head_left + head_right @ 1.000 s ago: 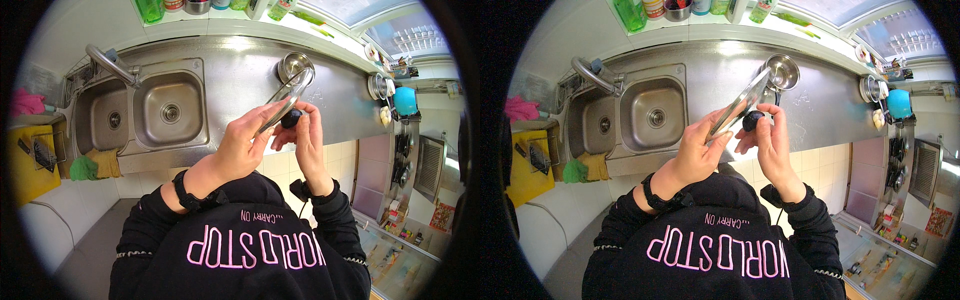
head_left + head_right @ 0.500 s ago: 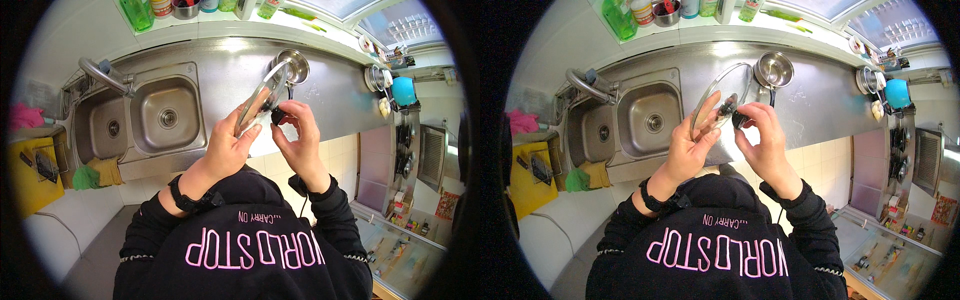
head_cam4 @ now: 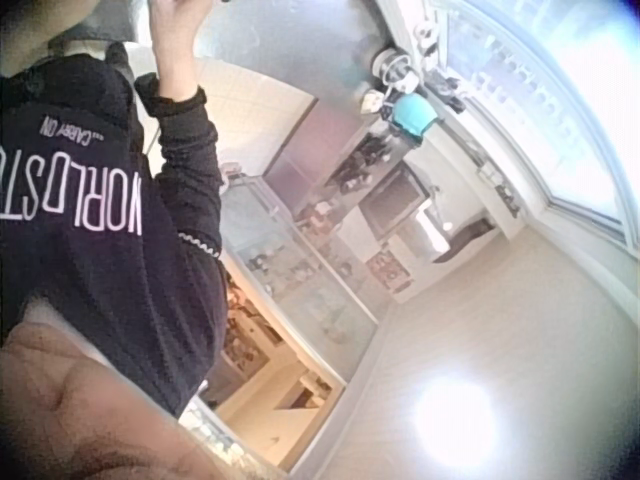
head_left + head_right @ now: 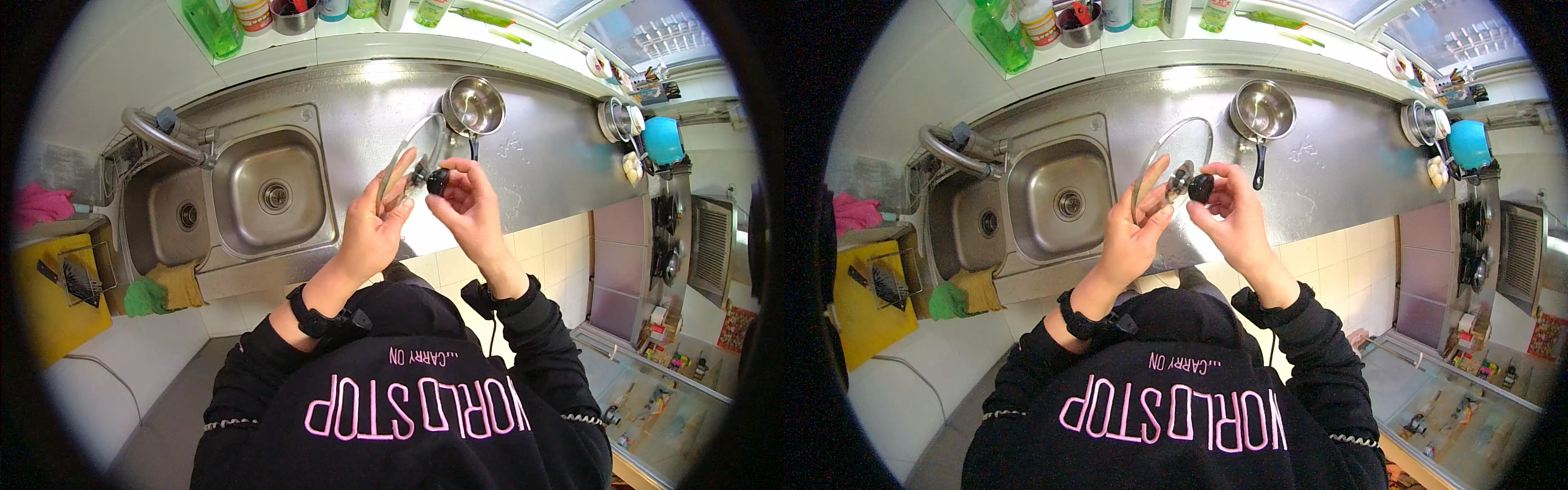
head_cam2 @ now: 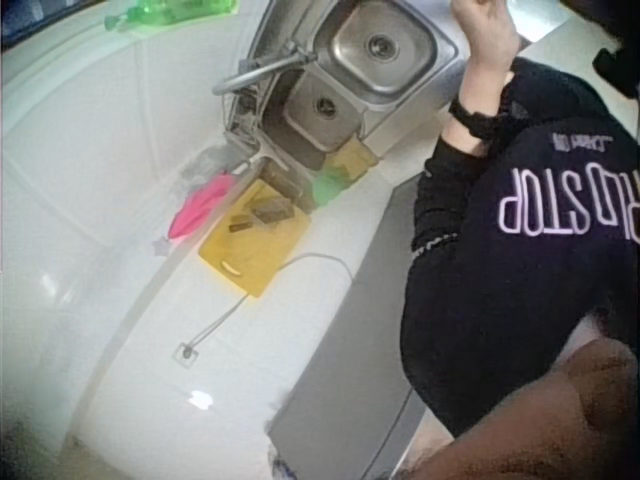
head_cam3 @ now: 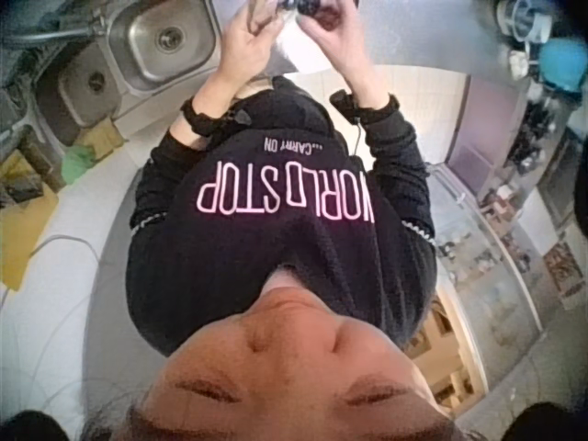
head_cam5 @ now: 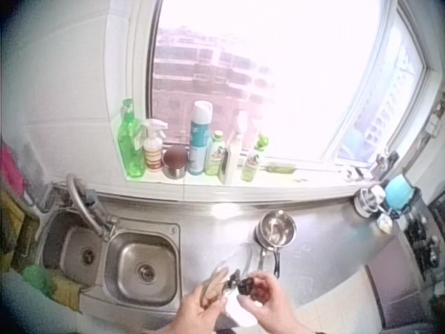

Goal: The person assembles a glass pot lid by hand, attaching a metal knob and a black plastic cap to the center. They repeatedly remove and reattach the cap, then use a red-handled tool to tighten the knob. The task ends with the lid fully assembled.

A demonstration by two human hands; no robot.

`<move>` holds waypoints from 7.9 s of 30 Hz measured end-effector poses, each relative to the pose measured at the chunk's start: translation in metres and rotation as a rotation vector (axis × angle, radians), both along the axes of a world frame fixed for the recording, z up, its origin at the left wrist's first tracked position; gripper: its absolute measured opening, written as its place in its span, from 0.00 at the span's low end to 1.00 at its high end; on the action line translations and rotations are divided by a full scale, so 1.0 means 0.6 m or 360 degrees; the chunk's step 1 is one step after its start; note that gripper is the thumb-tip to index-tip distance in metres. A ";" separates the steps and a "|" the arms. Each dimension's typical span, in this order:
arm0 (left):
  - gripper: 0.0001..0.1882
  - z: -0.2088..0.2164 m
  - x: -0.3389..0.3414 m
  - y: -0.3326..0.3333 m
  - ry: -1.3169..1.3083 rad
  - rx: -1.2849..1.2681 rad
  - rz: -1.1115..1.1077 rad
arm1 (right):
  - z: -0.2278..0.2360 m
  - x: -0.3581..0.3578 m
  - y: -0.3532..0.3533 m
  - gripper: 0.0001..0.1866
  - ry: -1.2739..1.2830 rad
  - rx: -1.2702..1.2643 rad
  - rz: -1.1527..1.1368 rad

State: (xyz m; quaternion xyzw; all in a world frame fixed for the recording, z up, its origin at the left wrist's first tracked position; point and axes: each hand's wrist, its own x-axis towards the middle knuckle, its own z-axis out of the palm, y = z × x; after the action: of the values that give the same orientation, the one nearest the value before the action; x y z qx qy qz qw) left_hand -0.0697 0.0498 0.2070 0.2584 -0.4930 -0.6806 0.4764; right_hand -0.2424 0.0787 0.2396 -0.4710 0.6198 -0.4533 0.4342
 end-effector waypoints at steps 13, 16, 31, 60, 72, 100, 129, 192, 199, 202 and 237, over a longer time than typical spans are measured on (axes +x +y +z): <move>0.30 -0.033 -0.019 -0.030 -0.0113 -0.0023 0.0011 | -0.016 -0.020 -0.052 0.20 -0.0201 0.0547 -0.0004; 0.30 -0.036 -0.024 -0.040 -0.0151 0.0064 0.0008 | -0.042 -0.026 -0.052 0.18 -0.0234 0.0488 -0.0024; 0.29 -0.076 -0.055 -0.066 -0.0169 0.0222 0.0171 | -0.067 -0.068 -0.101 0.35 -0.0139 0.0829 0.0295; 0.29 -0.144 -0.069 -0.084 -0.0237 0.0450 0.0312 | -0.161 -0.086 -0.134 0.38 0.0468 0.0058 0.0585; 0.31 -0.182 -0.074 -0.091 -0.0134 0.0488 0.0350 | -0.184 -0.076 -0.151 0.34 0.0060 0.0369 0.0360; 0.36 -0.256 -0.061 -0.089 -0.0104 0.0712 0.0320 | -0.238 -0.078 -0.176 0.36 0.0744 0.0135 0.0694; 0.35 -0.279 -0.062 -0.100 -0.0115 0.0710 0.0349 | -0.262 -0.084 -0.171 0.33 0.0572 0.0341 0.0588; 0.36 -0.088 0.004 -0.123 0.1113 0.0981 -0.0462 | -0.171 -0.095 -0.123 0.31 -0.2356 0.0393 0.0312; 0.38 -0.109 -0.012 -0.126 0.1113 0.1173 -0.0502 | -0.197 -0.110 -0.126 0.25 -0.2113 0.0365 0.0427; 0.38 -0.123 -0.020 -0.126 0.1139 0.1196 -0.0516 | -0.207 -0.115 -0.128 0.25 -0.1868 0.0430 0.0419; 0.38 -0.232 -0.030 -0.105 0.0936 0.1342 -0.0388 | -0.303 -0.060 -0.091 0.02 -0.1422 0.0219 -0.0287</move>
State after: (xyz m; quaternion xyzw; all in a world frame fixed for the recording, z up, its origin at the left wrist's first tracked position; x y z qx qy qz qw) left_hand -0.0878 -0.0134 0.0676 0.1666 -0.0484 -0.9140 0.3667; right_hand -0.2781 0.0240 0.0581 -0.1435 0.4390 -0.6056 0.6480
